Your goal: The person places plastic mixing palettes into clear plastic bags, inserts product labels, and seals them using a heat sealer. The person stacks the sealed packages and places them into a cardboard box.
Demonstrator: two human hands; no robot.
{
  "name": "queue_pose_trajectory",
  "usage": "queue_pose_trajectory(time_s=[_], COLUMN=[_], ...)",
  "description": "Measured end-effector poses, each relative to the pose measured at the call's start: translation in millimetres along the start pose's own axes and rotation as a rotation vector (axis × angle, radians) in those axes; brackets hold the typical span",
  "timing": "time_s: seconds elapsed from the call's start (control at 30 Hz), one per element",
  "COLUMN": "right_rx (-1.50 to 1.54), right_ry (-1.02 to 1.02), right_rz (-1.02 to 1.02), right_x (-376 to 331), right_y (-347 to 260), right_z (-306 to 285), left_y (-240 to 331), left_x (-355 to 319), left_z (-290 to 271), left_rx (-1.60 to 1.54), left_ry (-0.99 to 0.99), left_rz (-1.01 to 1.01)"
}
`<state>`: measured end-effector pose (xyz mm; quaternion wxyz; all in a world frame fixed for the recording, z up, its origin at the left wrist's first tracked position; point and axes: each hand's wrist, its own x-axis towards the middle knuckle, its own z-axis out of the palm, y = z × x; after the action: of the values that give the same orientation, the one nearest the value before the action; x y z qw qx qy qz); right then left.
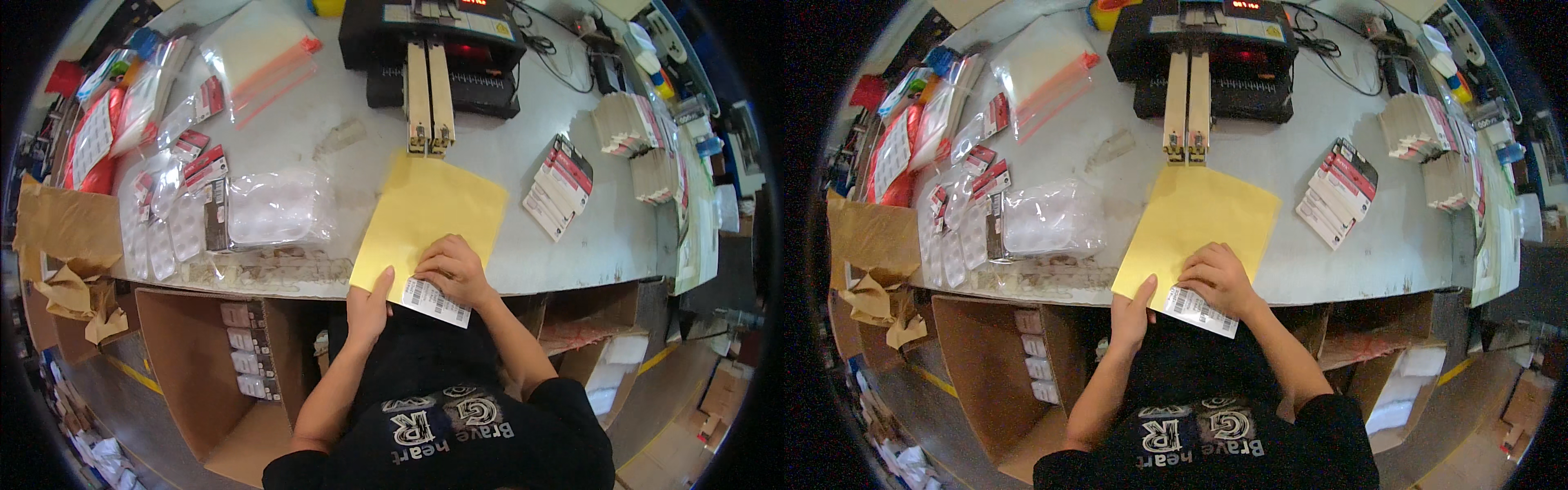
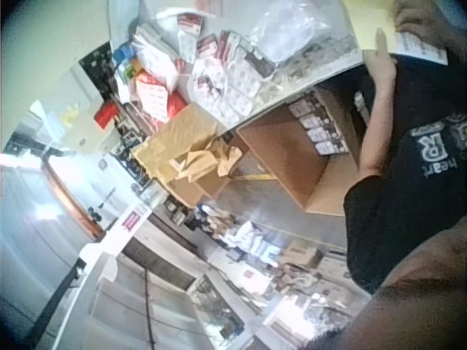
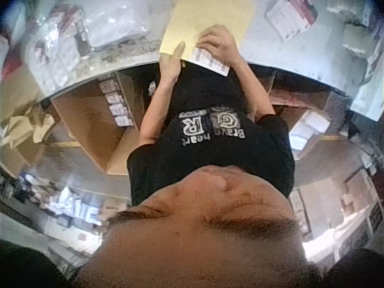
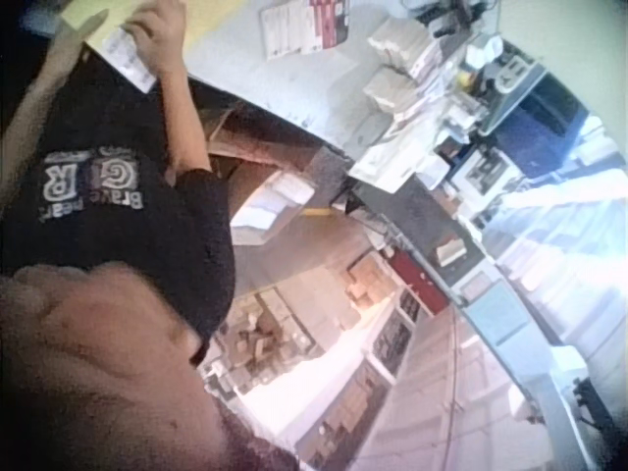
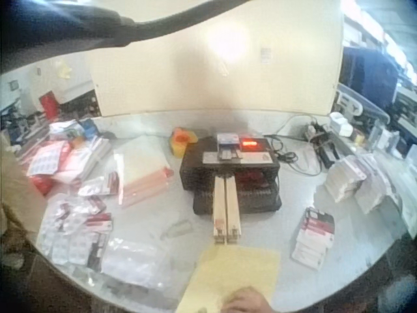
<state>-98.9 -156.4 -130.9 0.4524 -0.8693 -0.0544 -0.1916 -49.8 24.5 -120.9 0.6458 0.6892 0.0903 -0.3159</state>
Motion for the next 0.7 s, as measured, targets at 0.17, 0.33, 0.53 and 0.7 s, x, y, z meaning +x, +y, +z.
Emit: queue_pose_trajectory(time_s=[0.17, 0.33, 0.53, 0.7], right_rx=[0.043, 0.223, 0.214, 0.199], right_ry=[0.287, 0.456, -0.238, -0.736], right_rz=[0.004, 0.166, 0.114, -0.094], right_x=[-2.0, 39.3, 185.7, 277.2], right_y=[-19.2, -44.3, -76.8, -73.1], right_z=[-46.3, -88.5, -11.1, 55.9], left_y=[2.3, 12.4, 26.9, 49.0], left_x=[20.1, 25.4, -17.9, -33.8], left_z=[7.3, 4.9, -54.8, -101.0], left_rx=[0.145, 0.225, 0.403, 0.401], left_ry=[0.061, 0.012, 0.122, 0.476], left_rz=[-0.004, 0.144, 0.187, 0.605])
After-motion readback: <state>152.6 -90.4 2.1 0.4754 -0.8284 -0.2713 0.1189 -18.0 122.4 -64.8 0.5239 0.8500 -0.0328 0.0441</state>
